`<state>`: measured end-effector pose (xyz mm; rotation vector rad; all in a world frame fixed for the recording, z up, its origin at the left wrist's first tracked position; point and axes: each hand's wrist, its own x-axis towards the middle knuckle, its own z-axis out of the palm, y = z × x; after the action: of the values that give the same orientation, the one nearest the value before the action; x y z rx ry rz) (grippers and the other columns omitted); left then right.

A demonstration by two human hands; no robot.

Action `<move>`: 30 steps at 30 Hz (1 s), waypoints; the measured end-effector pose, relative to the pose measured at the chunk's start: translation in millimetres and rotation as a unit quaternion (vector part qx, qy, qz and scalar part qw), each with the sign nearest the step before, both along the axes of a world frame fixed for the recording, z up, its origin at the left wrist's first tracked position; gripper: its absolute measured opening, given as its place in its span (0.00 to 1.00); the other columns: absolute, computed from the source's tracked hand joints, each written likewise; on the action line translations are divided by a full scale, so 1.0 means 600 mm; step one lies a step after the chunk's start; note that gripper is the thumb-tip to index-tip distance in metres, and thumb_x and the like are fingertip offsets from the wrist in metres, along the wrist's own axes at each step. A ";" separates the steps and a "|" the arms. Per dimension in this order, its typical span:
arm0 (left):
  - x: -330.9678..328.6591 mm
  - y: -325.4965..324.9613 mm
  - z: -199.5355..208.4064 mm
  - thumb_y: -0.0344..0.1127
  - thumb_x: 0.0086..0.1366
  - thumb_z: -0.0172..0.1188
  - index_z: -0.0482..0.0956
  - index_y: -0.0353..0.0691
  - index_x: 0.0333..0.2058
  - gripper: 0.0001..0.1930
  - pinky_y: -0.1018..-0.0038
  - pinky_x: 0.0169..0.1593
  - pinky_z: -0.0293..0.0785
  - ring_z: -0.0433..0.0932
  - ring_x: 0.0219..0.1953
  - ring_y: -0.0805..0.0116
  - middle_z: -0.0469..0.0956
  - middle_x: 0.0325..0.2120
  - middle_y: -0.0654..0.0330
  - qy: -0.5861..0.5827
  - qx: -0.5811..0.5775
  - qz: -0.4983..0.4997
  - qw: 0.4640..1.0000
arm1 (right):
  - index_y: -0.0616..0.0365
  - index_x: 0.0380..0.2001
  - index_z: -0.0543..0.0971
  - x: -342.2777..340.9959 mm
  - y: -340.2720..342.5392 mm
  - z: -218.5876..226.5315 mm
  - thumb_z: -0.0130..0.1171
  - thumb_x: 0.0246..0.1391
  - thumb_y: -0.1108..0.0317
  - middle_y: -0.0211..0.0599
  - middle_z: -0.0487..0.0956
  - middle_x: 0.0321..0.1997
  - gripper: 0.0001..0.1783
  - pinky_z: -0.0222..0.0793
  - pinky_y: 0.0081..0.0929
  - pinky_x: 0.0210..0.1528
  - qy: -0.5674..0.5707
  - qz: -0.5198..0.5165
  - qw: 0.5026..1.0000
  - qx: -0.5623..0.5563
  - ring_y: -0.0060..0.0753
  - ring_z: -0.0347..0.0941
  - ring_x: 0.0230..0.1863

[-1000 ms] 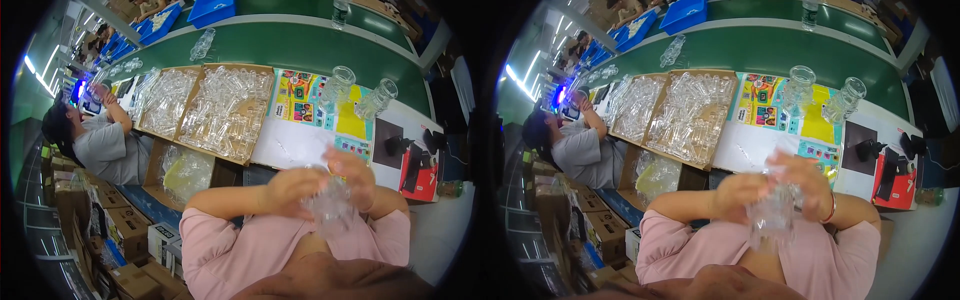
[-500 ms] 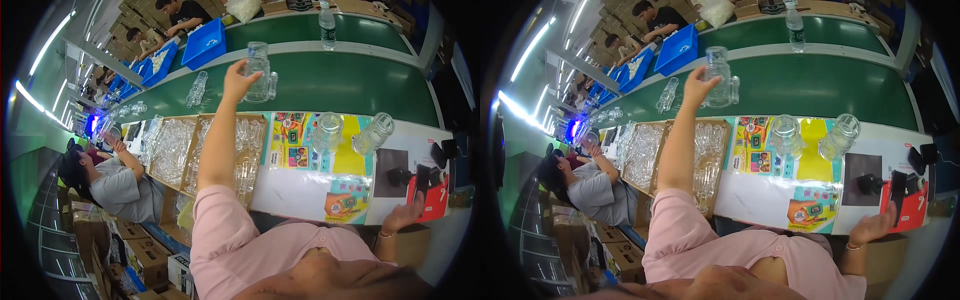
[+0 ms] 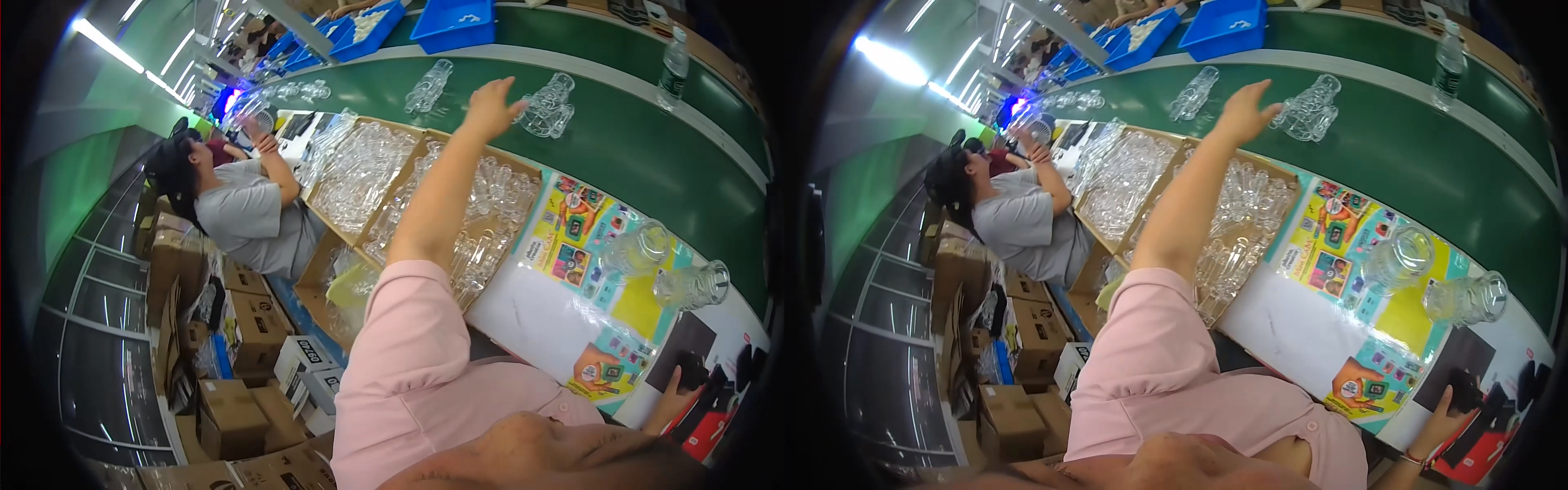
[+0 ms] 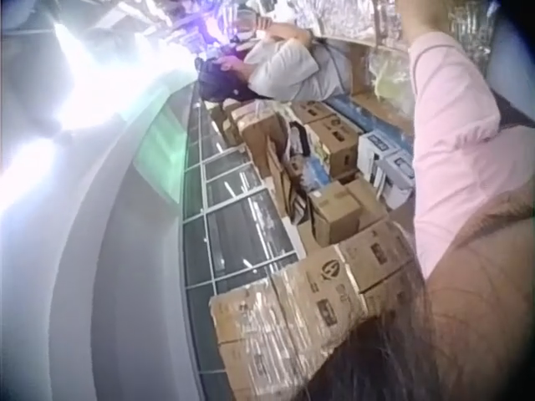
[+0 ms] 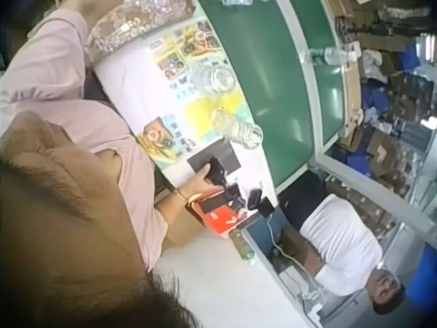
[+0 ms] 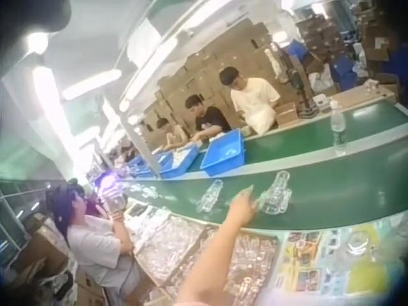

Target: Assembling and cleaning small glass and metal components at a factory assembly line workstation.

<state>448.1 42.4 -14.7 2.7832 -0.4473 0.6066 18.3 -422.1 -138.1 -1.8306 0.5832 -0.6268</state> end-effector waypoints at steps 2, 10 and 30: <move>-0.024 0.084 0.032 0.42 0.54 0.57 0.71 0.39 0.46 0.22 0.60 0.52 0.62 0.68 0.48 0.49 0.71 0.43 0.46 -0.015 -0.054 -0.035 0.998 | 0.69 0.52 0.61 0.004 -0.013 -0.006 0.51 0.53 0.74 0.43 0.66 0.53 0.24 0.56 0.26 0.56 0.028 0.007 0.999 -0.026 0.33 0.63 0.53; -0.246 0.472 -0.042 0.37 0.51 0.59 0.73 0.35 0.41 0.19 0.58 0.48 0.62 0.67 0.46 0.47 0.70 0.42 0.43 -0.113 0.062 0.352 0.927 | 0.69 0.42 0.73 0.024 0.018 0.025 0.53 0.53 0.70 0.39 0.75 0.45 0.15 0.60 0.23 0.51 0.059 0.026 0.987 -0.150 0.30 0.69 0.46; -0.506 0.053 0.098 0.19 0.49 0.61 0.74 0.32 0.38 0.15 0.83 0.32 0.72 0.71 0.29 0.78 0.72 0.31 0.61 0.153 -0.559 -0.115 0.807 | 0.66 0.51 0.61 -0.053 0.090 0.139 0.61 0.43 0.76 0.39 0.72 0.43 0.31 0.62 0.24 0.48 -0.054 0.054 0.991 -0.106 0.28 0.68 0.44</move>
<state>144.7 74.4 44.3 1.5995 -0.2185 0.2092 -13.8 -368.0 -54.7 -1.9981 0.3522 -0.7319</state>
